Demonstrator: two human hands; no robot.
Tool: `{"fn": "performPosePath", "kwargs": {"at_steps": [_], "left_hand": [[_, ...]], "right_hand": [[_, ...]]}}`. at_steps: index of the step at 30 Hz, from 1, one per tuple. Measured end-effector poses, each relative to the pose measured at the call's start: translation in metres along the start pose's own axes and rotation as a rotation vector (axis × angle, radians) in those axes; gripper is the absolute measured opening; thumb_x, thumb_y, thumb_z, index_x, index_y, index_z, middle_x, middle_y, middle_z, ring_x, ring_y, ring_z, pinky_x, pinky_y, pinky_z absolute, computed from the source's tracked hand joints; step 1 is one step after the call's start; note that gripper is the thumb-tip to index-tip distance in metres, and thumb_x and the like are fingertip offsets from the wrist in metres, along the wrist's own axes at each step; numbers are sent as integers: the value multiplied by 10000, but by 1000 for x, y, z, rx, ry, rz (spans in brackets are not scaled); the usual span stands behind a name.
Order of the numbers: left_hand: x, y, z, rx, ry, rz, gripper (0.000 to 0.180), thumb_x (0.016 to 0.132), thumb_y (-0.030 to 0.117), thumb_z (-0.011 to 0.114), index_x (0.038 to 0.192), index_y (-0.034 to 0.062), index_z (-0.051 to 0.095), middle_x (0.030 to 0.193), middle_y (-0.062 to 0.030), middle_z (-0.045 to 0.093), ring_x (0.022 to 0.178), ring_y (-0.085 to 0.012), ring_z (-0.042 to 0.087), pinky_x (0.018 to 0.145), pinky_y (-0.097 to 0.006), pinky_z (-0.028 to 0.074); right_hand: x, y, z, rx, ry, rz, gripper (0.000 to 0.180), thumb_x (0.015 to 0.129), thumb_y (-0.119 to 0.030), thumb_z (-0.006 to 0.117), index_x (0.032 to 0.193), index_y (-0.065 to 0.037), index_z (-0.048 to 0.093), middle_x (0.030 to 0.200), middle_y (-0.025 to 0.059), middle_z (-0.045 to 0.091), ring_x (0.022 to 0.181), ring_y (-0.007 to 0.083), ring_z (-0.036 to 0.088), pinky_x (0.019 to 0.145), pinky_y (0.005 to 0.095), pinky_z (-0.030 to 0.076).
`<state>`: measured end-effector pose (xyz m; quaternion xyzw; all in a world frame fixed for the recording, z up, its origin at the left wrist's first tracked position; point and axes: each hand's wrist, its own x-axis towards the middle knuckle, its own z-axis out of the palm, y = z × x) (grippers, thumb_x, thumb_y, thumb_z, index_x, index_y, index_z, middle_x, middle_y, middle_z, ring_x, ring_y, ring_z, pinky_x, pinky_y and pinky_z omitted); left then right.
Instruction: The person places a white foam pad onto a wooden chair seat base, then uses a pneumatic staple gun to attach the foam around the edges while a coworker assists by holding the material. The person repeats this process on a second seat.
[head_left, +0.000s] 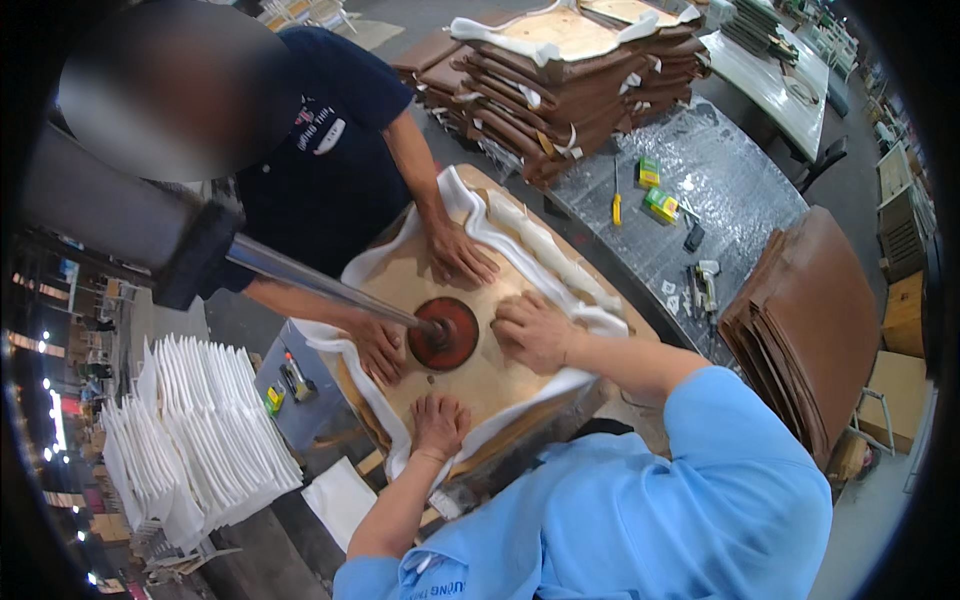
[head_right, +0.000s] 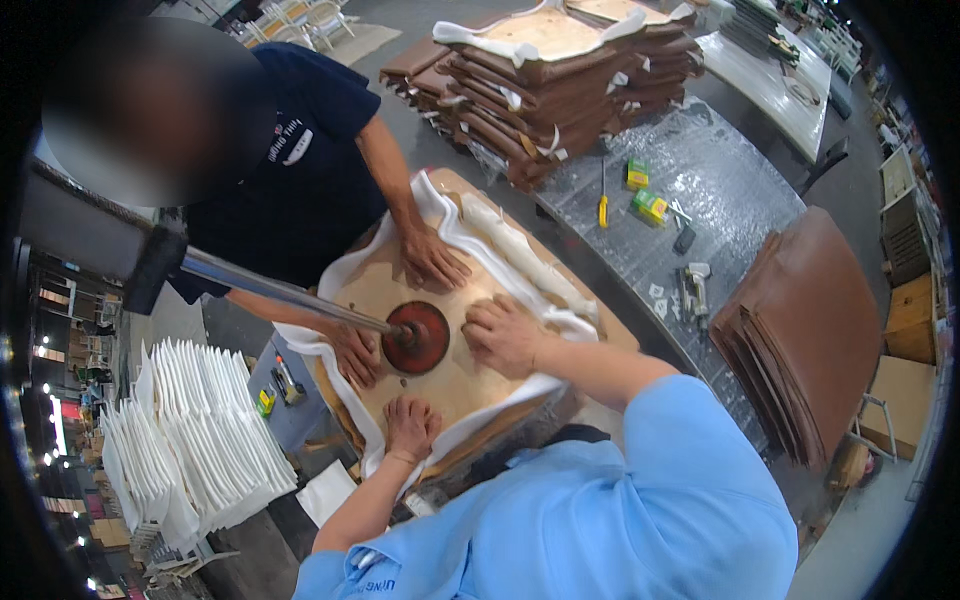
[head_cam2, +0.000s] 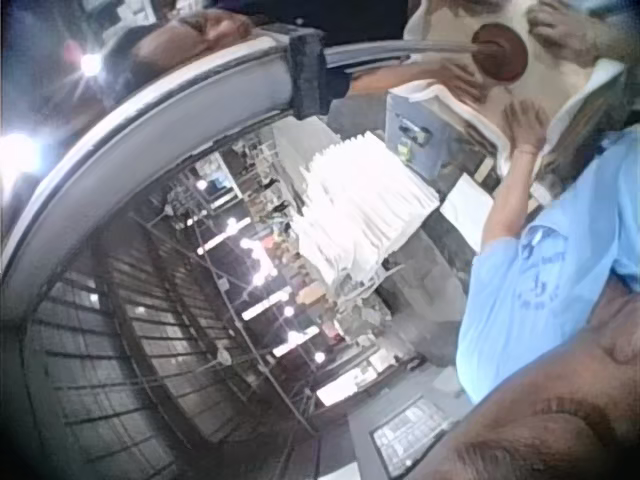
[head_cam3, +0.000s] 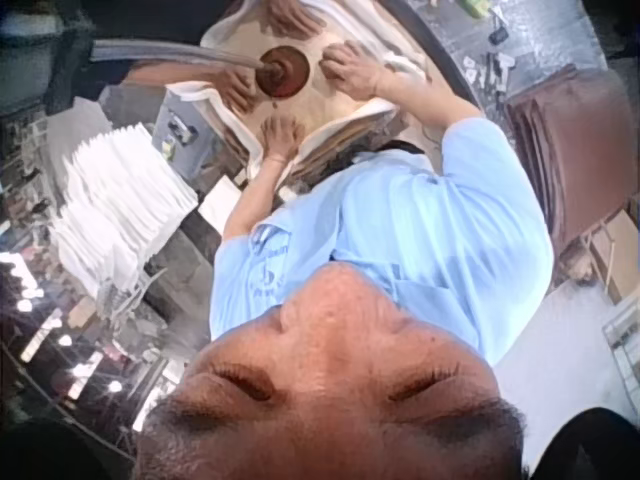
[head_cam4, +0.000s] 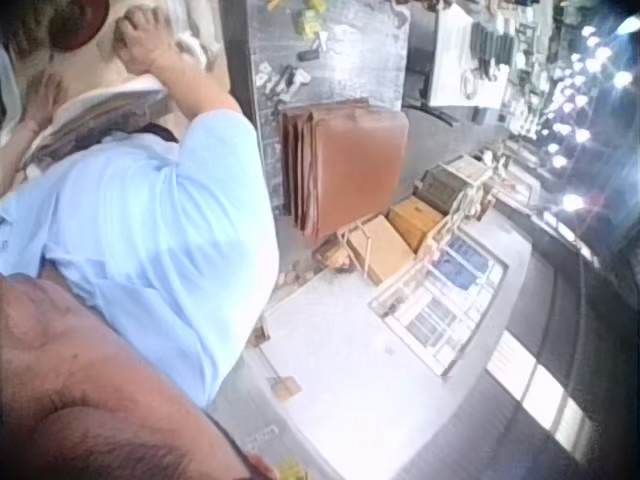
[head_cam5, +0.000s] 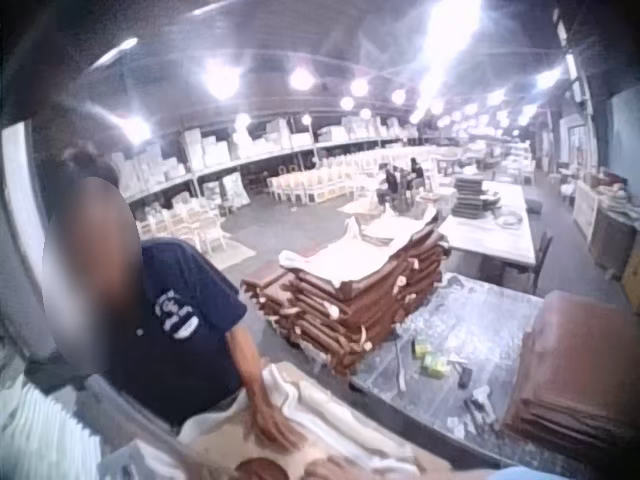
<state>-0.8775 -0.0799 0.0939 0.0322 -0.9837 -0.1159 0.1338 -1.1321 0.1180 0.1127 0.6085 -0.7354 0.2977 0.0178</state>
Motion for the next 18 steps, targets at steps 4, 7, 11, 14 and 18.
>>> {"fn": "performPosePath", "kwargs": {"at_steps": [4, 7, 11, 14, 18], "left_hand": [[-2, 11, 7, -4, 31, -45, 202, 879, 279, 732, 958, 138, 610, 1009, -105, 546, 992, -351, 541, 910, -508, 396], [-5, 13, 6, -2, 82, -61, 201, 875, 276, 737, 929, 128, 612, 979, -108, 555, 971, -346, 554, 886, -497, 399], [13, 17, 13, -73, 134, -43, 190, 872, 260, 737, 915, 125, 609, 973, -105, 555, 969, -344, 553, 871, -497, 399], [3, 12, 11, -64, 146, -72, 182, 869, 252, 733, 912, 128, 607, 966, -102, 554, 965, -343, 552, 865, -498, 399], [-2, 13, 11, -90, 146, -97, 167, 864, 240, 725, 908, 130, 607, 957, -104, 552, 959, -348, 554, 861, -499, 404]], "right_hand": [[0, 4, 2, -81, 19, 93, 514, 896, -374, 739, 1307, -90, 618, 1387, 142, 554, 1410, 328, 466, 1152, 536, 360], [-2, 8, 10, -117, -103, 252, 618, 960, -380, 683, 1477, -76, 536, 1551, 209, 475, 1483, 381, 411, 1225, 539, 323], [-7, 72, -38, -69, -248, 367, 585, 1003, -225, 613, 1555, -89, 476, 1644, 178, 415, 1433, 390, 491, 1150, 469, 454], [8, 64, -38, -73, -339, 382, 577, 994, -123, 589, 1558, -97, 468, 1634, 144, 434, 1355, 362, 572, 1059, 469, 531], [14, 21, -5, -71, -187, 356, 596, 1000, -197, 633, 1563, -108, 460, 1609, 248, 421, 1448, 424, 469, 1152, 525, 447]]}}
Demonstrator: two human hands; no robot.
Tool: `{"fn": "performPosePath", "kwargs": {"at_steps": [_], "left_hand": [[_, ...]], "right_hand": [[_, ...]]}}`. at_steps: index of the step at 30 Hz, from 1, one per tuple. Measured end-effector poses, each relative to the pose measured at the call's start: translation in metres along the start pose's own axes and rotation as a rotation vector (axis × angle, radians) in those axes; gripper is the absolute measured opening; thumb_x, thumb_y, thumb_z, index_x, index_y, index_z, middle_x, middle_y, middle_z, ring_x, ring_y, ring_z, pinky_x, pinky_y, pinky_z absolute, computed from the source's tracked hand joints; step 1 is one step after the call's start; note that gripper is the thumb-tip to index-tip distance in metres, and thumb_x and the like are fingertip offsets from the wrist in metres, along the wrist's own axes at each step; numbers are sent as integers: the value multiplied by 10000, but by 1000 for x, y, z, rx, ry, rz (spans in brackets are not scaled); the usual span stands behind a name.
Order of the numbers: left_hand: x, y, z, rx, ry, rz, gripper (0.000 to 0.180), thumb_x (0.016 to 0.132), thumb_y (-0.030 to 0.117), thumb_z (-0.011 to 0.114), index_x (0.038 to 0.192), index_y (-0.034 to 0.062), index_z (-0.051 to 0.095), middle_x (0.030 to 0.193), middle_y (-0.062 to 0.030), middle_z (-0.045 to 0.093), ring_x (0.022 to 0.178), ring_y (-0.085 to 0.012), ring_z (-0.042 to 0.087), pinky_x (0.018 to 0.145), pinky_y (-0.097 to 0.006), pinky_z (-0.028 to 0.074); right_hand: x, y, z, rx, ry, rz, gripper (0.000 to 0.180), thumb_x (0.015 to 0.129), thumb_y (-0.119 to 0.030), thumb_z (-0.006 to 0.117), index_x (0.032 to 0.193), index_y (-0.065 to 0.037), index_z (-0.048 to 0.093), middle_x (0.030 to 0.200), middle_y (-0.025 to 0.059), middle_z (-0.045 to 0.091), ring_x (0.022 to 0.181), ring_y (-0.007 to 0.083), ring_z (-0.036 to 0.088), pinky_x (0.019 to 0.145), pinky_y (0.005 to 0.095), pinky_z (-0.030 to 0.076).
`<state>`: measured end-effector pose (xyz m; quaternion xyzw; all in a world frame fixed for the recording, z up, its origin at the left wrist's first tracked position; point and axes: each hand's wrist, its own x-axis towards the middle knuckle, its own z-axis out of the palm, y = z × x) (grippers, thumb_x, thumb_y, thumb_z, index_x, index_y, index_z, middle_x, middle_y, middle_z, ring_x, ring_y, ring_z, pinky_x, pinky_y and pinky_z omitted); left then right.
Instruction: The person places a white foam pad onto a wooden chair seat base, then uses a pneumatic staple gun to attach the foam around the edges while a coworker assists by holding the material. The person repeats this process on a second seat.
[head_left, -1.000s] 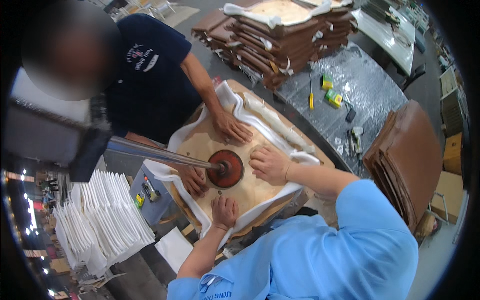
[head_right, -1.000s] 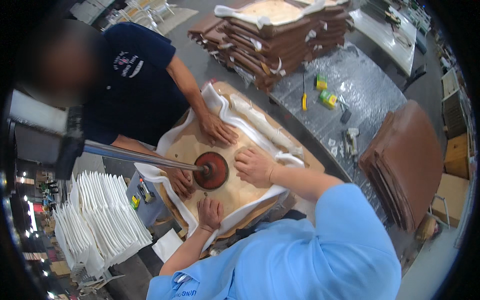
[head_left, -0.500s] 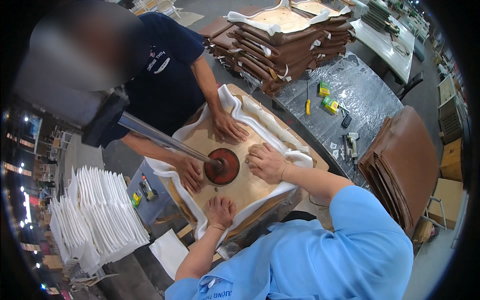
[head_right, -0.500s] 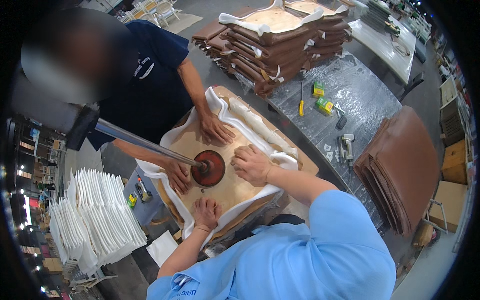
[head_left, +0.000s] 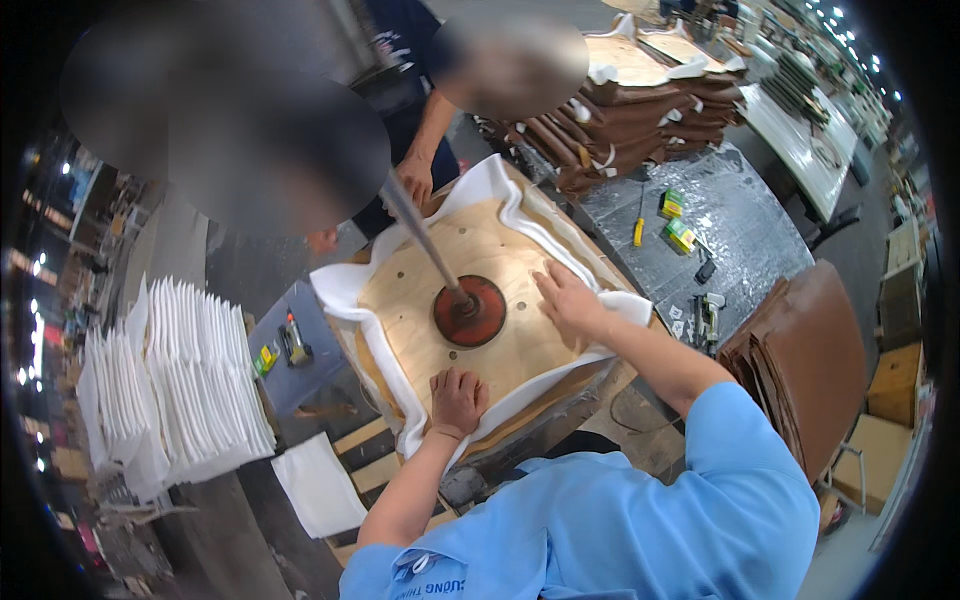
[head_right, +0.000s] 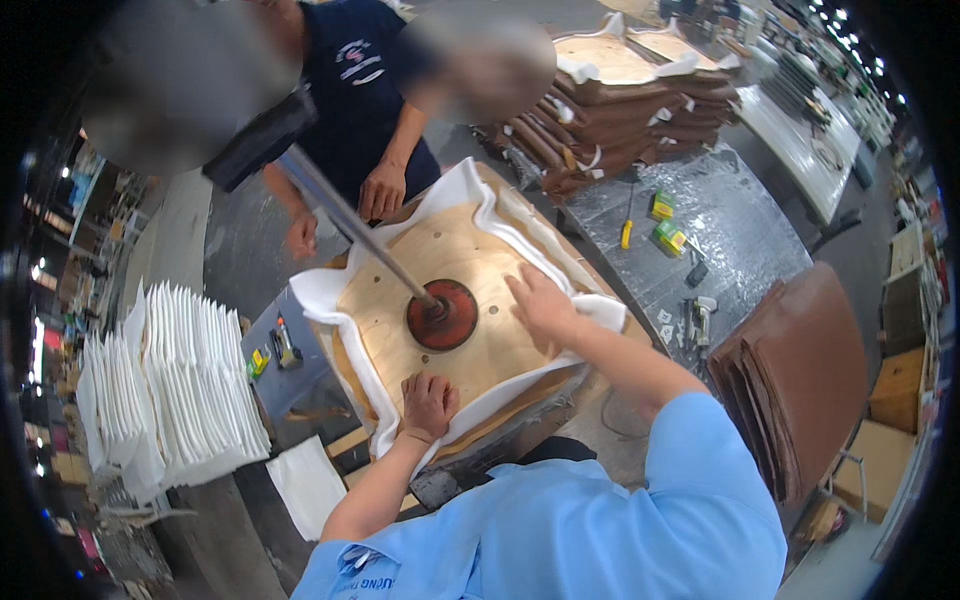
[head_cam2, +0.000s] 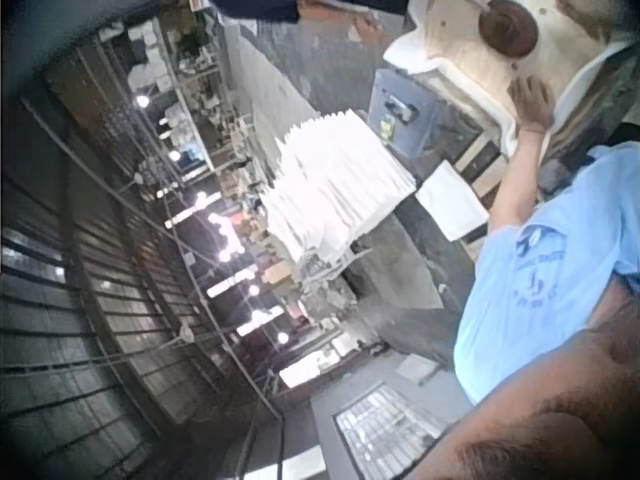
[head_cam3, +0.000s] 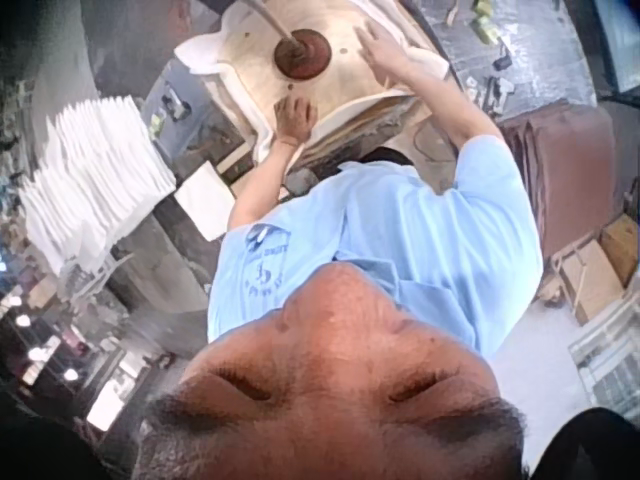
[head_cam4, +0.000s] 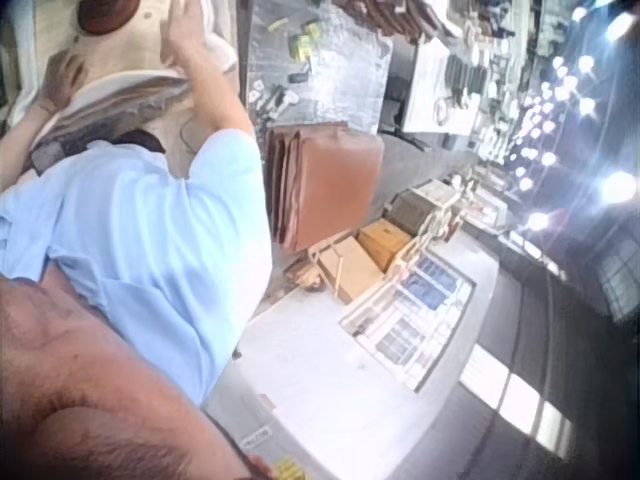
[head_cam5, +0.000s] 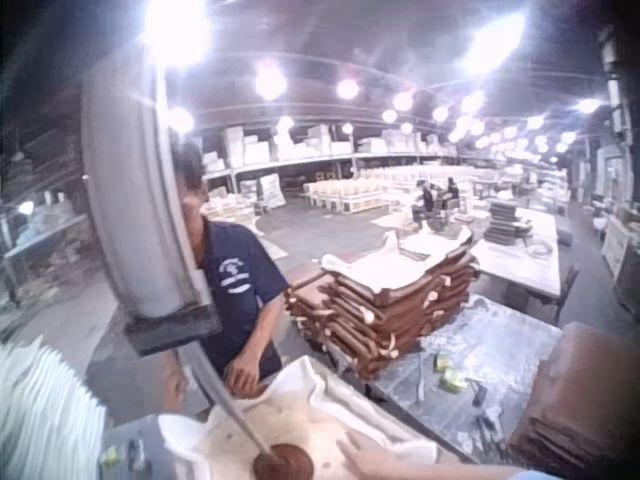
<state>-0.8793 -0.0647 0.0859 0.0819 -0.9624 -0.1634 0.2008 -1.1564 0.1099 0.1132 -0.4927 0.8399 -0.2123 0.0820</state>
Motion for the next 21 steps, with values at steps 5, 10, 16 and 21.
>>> {"fn": "performPosePath", "kwargs": {"at_steps": [5, 10, 16, 21], "left_hand": [[3, -1, 2, -38, 5, -17, 153, 863, 236, 723, 910, 136, 617, 968, -107, 564, 955, -349, 572, 864, -495, 416], [0, 0, 1, -66, 24, -20, 126, 875, 230, 705, 911, 139, 625, 947, -108, 576, 937, -346, 588, 865, -501, 440], [0, -2, -5, -41, 25, -15, 137, 898, 245, 684, 928, 125, 626, 951, -115, 581, 915, -350, 594, 841, -508, 460], [10, -3, -19, -124, 188, -209, 179, 921, 285, 686, 910, 106, 682, 930, -154, 613, 892, -372, 620, 824, -505, 490]], "right_hand": [[-18, -13, 20, -61, 60, -55, 611, 1014, -335, 629, 1557, -98, 481, 1641, 262, 379, 1560, 441, 313, 1258, 612, 256], [-22, -17, 15, -78, 46, -37, 611, 1003, -333, 627, 1540, -70, 504, 1647, 259, 384, 1559, 447, 311, 1261, 603, 246], [-16, -18, 23, -73, 70, -76, 612, 982, -317, 643, 1521, -55, 520, 1628, 268, 411, 1538, 462, 345, 1248, 605, 263], [-12, 4, 1, 191, 66, 77, 456, 1030, -312, 603, 1398, -47, 643, 1377, 213, 647, 1296, 359, 596, 1069, 487, 465]]}}
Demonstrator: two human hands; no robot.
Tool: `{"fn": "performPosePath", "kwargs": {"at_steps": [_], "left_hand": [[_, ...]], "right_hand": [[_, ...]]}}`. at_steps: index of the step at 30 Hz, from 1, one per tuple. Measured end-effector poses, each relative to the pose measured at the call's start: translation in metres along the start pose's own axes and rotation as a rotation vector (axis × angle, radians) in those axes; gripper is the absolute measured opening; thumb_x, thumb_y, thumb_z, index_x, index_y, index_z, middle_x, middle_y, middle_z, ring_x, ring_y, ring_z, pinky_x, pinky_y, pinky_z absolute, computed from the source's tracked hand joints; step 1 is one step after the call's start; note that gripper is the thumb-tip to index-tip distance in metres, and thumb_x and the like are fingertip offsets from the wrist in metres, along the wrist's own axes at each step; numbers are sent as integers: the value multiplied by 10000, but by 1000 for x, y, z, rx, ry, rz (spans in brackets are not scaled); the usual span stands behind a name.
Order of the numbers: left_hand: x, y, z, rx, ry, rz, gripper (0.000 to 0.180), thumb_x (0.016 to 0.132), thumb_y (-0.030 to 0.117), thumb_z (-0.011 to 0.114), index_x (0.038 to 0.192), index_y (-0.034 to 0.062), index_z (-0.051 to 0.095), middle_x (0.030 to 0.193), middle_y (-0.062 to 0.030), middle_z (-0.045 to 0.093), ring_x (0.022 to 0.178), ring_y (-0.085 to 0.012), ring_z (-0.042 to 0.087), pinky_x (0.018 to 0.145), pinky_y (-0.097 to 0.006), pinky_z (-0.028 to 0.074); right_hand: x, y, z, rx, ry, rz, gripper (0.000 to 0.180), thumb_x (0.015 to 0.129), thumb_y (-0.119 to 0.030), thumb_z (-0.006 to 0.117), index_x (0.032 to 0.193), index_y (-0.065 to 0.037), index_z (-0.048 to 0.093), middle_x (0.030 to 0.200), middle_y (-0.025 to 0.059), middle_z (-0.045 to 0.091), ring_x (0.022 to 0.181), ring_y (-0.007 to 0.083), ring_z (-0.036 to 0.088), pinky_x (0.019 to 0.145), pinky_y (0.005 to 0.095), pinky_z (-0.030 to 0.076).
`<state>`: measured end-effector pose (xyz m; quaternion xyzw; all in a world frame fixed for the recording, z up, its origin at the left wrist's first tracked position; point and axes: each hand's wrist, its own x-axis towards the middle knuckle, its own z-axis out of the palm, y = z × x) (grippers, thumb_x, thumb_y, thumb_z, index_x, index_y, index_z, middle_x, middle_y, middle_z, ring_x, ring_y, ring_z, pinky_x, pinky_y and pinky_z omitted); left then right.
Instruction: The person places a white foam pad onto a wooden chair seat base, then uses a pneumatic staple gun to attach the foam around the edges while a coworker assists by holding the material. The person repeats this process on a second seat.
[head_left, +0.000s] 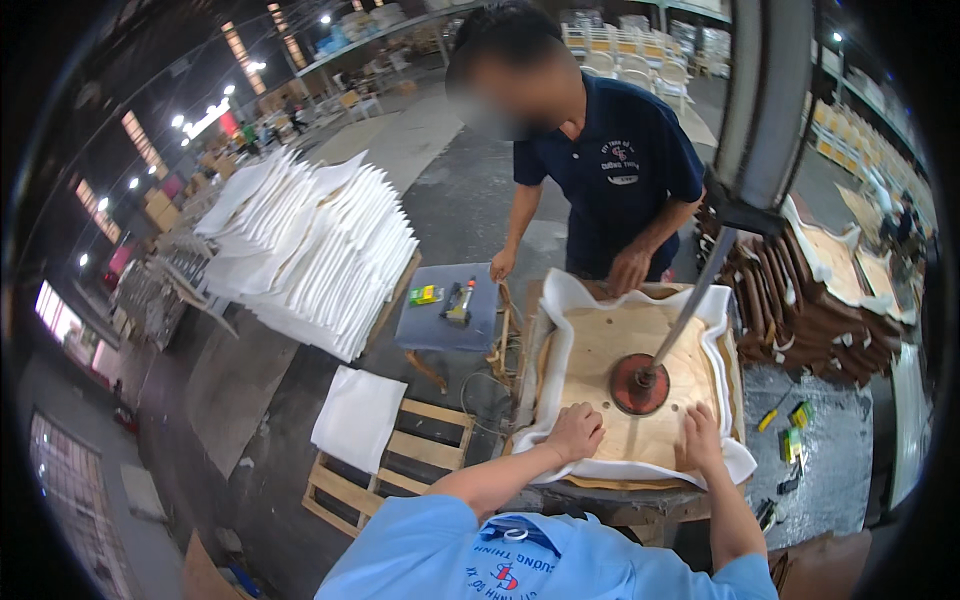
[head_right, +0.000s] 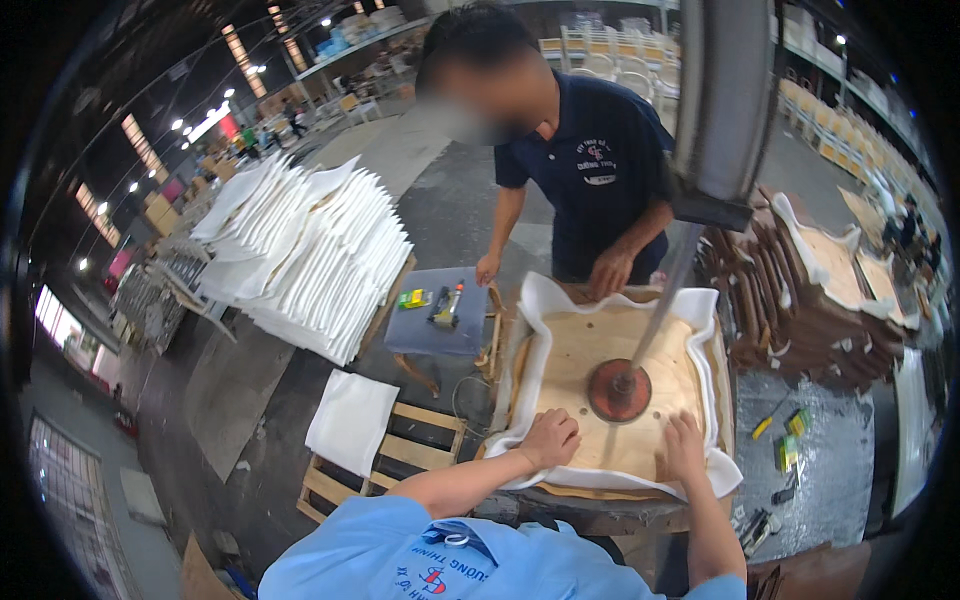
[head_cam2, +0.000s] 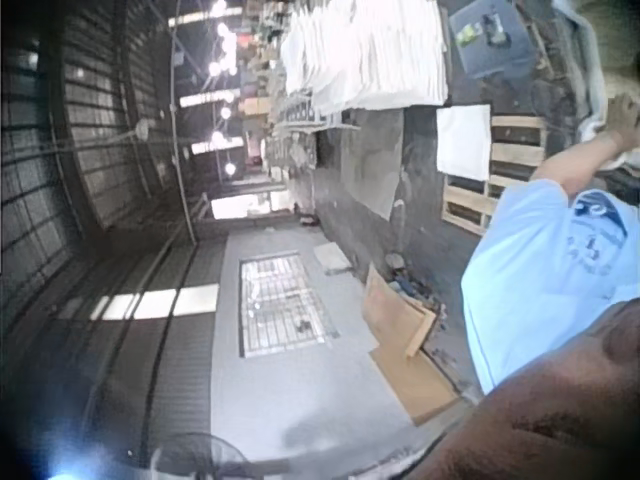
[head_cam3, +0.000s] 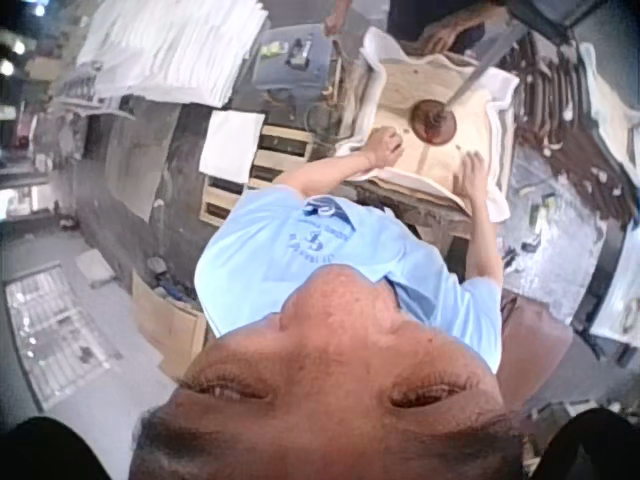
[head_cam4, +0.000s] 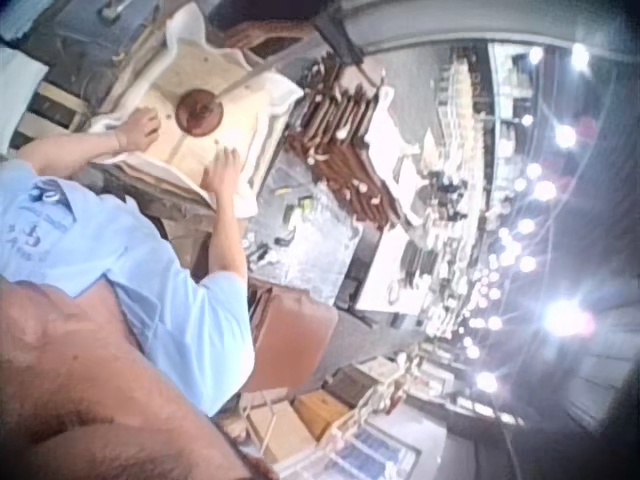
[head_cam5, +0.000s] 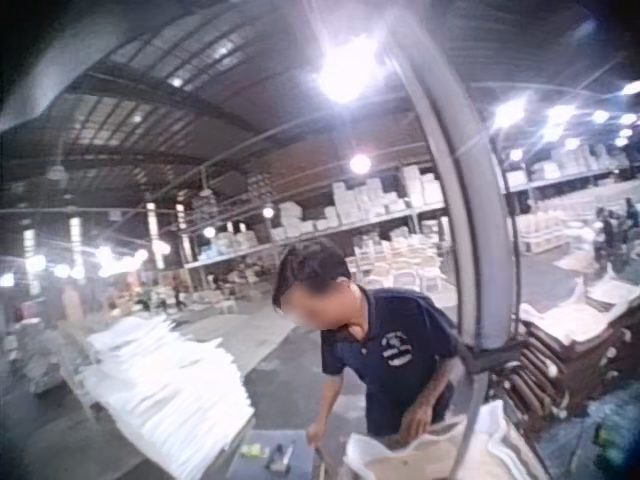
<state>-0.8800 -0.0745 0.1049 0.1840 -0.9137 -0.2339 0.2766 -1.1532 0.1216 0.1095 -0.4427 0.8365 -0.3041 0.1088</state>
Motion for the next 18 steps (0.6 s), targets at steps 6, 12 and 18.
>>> {"fn": "performPosePath", "kwargs": {"at_steps": [6, 12, 18], "left_hand": [[-82, 4, -90, -535, -475, -515, 294, 1043, 271, 650, 1201, 30, 710, 1086, -80, 758, 1005, -186, 718, 888, -359, 576], [-183, 18, -162, -994, -93, -1259, 256, 1084, 289, 629, 1122, 45, 696, 998, -65, 732, 853, -155, 726, 750, -303, 577], [-173, -3, -125, -1090, 160, -1396, 261, 1083, 329, 628, 1181, 87, 642, 1020, -42, 702, 777, -158, 713, 711, -309, 558]], "right_hand": [[-104, 8, -56, 822, 138, 405, 423, 1112, -380, 586, 1287, -9, 688, 1004, 45, 745, 848, 130, 705, 759, 265, 534], [-219, -4, -32, 885, 89, 792, 331, 1095, -367, 626, 1232, -74, 696, 892, 32, 729, 749, 133, 714, 687, 277, 580], [-214, -90, 35, 1045, -407, 920, 324, 1090, -312, 630, 1278, -53, 682, 991, 63, 736, 833, 169, 725, 748, 321, 604]]}}
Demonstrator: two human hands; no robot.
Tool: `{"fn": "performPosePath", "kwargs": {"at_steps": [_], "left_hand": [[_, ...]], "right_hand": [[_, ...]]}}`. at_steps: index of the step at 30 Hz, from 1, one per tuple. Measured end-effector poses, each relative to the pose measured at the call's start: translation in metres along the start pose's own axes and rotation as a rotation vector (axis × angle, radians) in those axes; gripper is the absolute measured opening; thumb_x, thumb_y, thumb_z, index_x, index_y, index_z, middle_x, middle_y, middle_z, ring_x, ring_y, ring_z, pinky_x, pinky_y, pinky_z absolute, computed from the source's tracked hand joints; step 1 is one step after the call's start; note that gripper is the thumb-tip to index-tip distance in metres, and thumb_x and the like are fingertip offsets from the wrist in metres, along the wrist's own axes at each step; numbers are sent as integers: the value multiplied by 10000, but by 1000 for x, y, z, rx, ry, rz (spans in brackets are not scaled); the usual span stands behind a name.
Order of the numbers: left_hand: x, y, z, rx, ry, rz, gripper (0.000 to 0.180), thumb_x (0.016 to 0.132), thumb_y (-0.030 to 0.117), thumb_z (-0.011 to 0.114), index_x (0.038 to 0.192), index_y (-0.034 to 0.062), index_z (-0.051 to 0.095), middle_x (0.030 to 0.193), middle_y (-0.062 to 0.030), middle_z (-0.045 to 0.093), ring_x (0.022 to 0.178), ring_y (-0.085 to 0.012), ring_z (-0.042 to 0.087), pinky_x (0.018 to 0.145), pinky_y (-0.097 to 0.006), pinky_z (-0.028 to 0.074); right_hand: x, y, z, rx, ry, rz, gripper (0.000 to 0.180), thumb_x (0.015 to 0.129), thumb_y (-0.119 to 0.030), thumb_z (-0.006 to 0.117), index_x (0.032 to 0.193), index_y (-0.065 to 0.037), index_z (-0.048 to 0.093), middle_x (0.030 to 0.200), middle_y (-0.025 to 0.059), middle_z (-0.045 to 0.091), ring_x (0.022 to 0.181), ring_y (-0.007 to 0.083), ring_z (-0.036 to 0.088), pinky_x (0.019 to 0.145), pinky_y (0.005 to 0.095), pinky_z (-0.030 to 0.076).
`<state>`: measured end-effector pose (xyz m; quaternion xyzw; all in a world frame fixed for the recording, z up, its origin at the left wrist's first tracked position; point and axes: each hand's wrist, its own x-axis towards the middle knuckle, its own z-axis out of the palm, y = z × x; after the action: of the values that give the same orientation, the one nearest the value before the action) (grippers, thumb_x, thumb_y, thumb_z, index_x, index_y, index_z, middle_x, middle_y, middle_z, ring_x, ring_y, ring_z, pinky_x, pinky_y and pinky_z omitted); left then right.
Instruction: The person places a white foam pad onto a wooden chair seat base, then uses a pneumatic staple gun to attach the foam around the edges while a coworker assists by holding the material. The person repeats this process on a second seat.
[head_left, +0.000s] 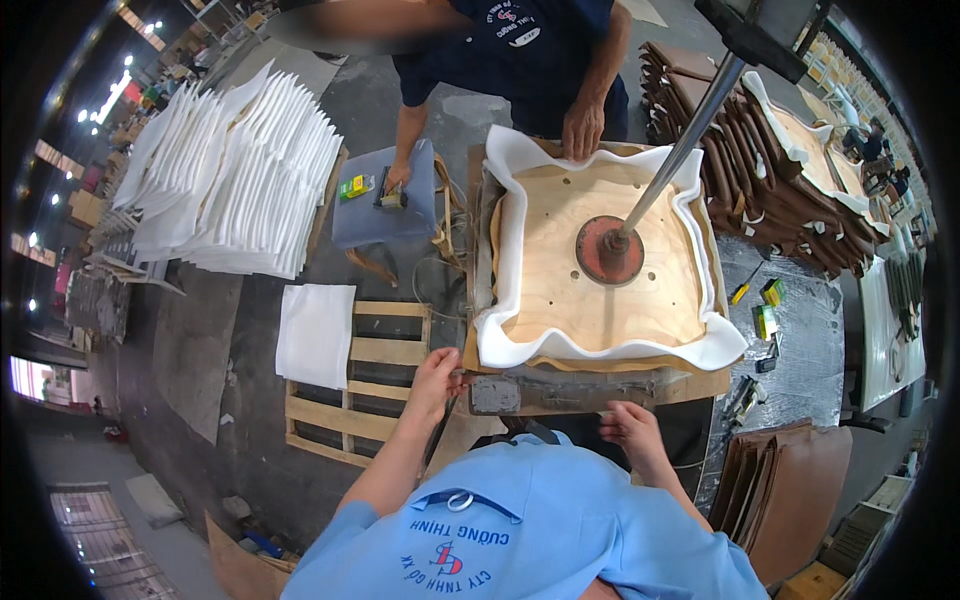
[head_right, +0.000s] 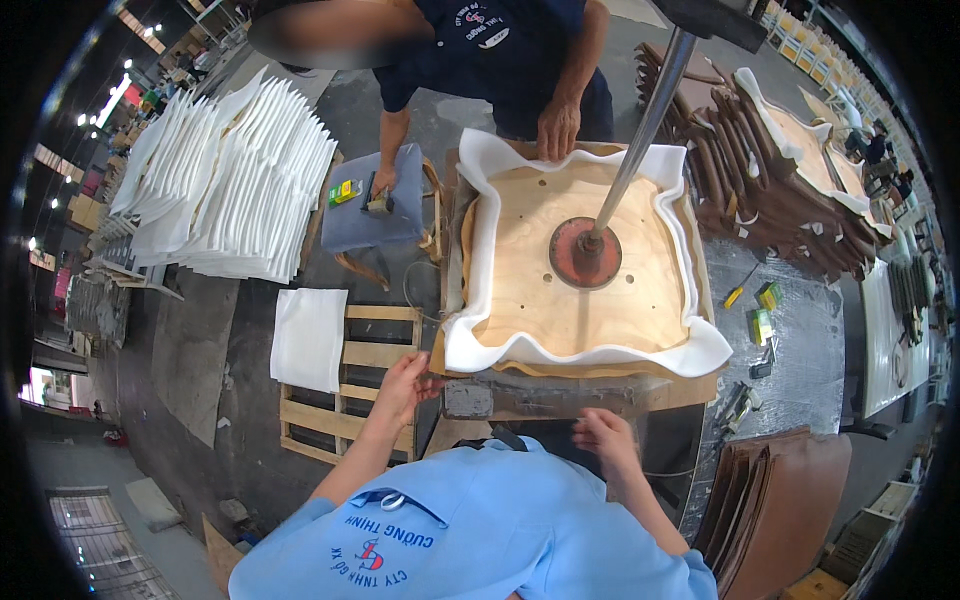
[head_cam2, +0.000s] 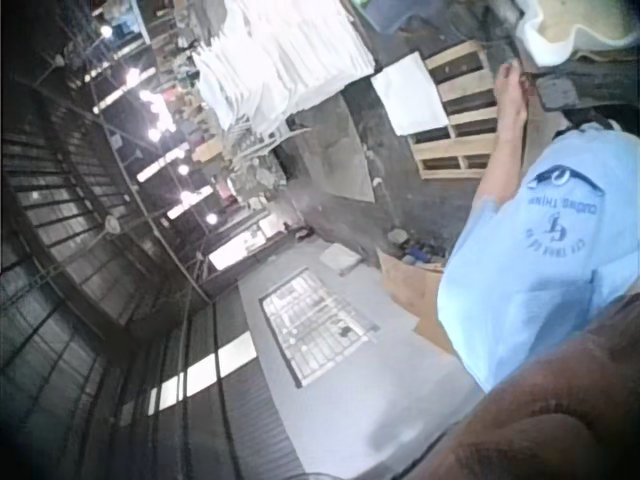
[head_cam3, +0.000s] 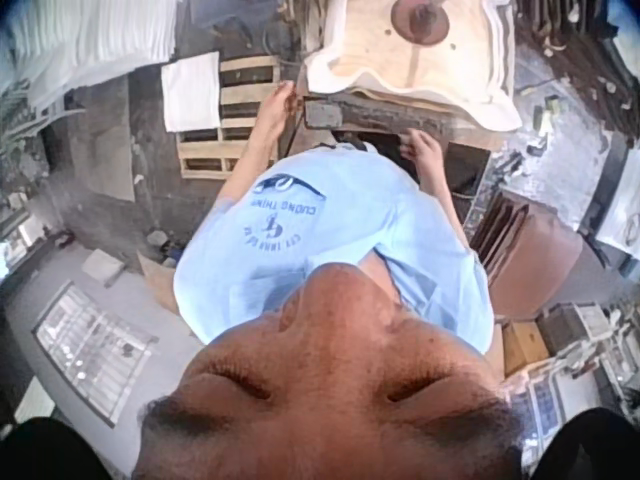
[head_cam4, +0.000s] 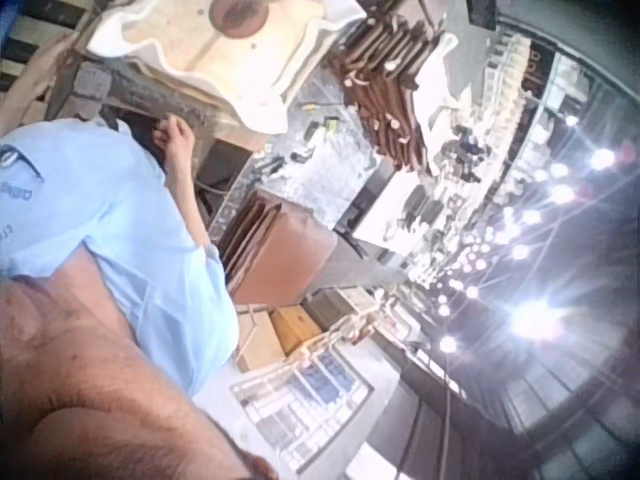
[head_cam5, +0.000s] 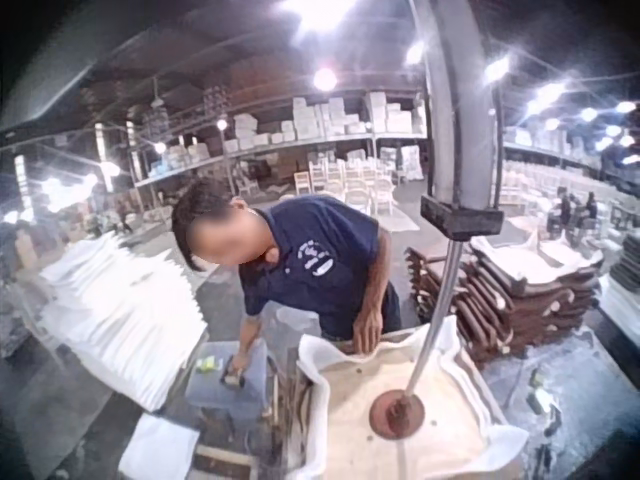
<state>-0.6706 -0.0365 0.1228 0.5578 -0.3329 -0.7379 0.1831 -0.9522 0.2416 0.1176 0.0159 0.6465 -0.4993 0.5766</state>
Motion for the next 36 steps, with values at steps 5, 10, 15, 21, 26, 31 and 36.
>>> {"fn": "performPosePath", "kwargs": {"at_steps": [5, 10, 15, 21, 26, 31, 36], "left_hand": [[28, 21, 18, 230, -88, 13, 199, 1059, 249, 614, 1141, 72, 658, 960, -36, 694, 763, -159, 680, 643, -342, 557], [39, 34, 30, 464, -126, -87, 279, 939, 249, 683, 1160, 79, 695, 972, -53, 729, 827, -161, 706, 692, -339, 596], [47, 34, 21, 419, -175, -268, 357, 943, 338, 692, 1206, 100, 734, 1036, -94, 764, 876, -191, 749, 701, -371, 630], [44, 12, 27, 32, -287, -655, 378, 1049, 446, 605, 1197, 122, 732, 1006, -61, 755, 753, -205, 710, 643, -369, 601], [41, 5, 37, 2, -345, -567, 379, 1088, 436, 548, 1214, 124, 720, 969, -16, 740, 745, -174, 696, 666, -332, 585], [48, 11, 45, -66, -395, -411, 371, 1121, 400, 510, 1208, 76, 667, 972, -33, 736, 790, -165, 702, 689, -331, 583], [33, -22, 39, -187, -430, -576, 395, 1080, 430, 606, 1245, 80, 686, 991, -4, 743, 851, -131, 697, 702, -290, 574]], "right_hand": [[30, -28, 76, 43, -402, 128, 418, 1101, -295, 603, 1416, -20, 610, 1085, 111, 736, 935, 186, 708, 830, 341, 592], [47, -48, 125, 142, -593, 390, 481, 1106, -311, 575, 1488, -32, 485, 1149, 128, 715, 950, 228, 701, 866, 386, 577], [67, -38, 153, 390, -698, 463, 438, 1107, -416, 484, 1377, -87, 587, 1170, 168, 719, 941, 341, 690, 872, 498, 573], [73, -37, 162, 403, -420, 431, 683, 1094, -577, 370, 1450, -19, 535, 1163, 192, 699, 963, 314, 700, 866, 484, 592], [79, -48, 137, 482, -246, 540, 859, 1014, -730, 420, 1279, 75, 563, 1022, 198, 701, 920, 393, 703, 885, 531, 566], [98, -62, 130, 291, -111, 556, 559, 1061, -429, 391, 1195, 57, 631, 944, 172, 711, 889, 362, 704, 842, 506, 562], [114, -53, 123, 332, -161, 656, 608, 1064, -475, 391, 1046, 37, 718, 812, 136, 719, 746, 315, 699, 759, 458, 578]]}}
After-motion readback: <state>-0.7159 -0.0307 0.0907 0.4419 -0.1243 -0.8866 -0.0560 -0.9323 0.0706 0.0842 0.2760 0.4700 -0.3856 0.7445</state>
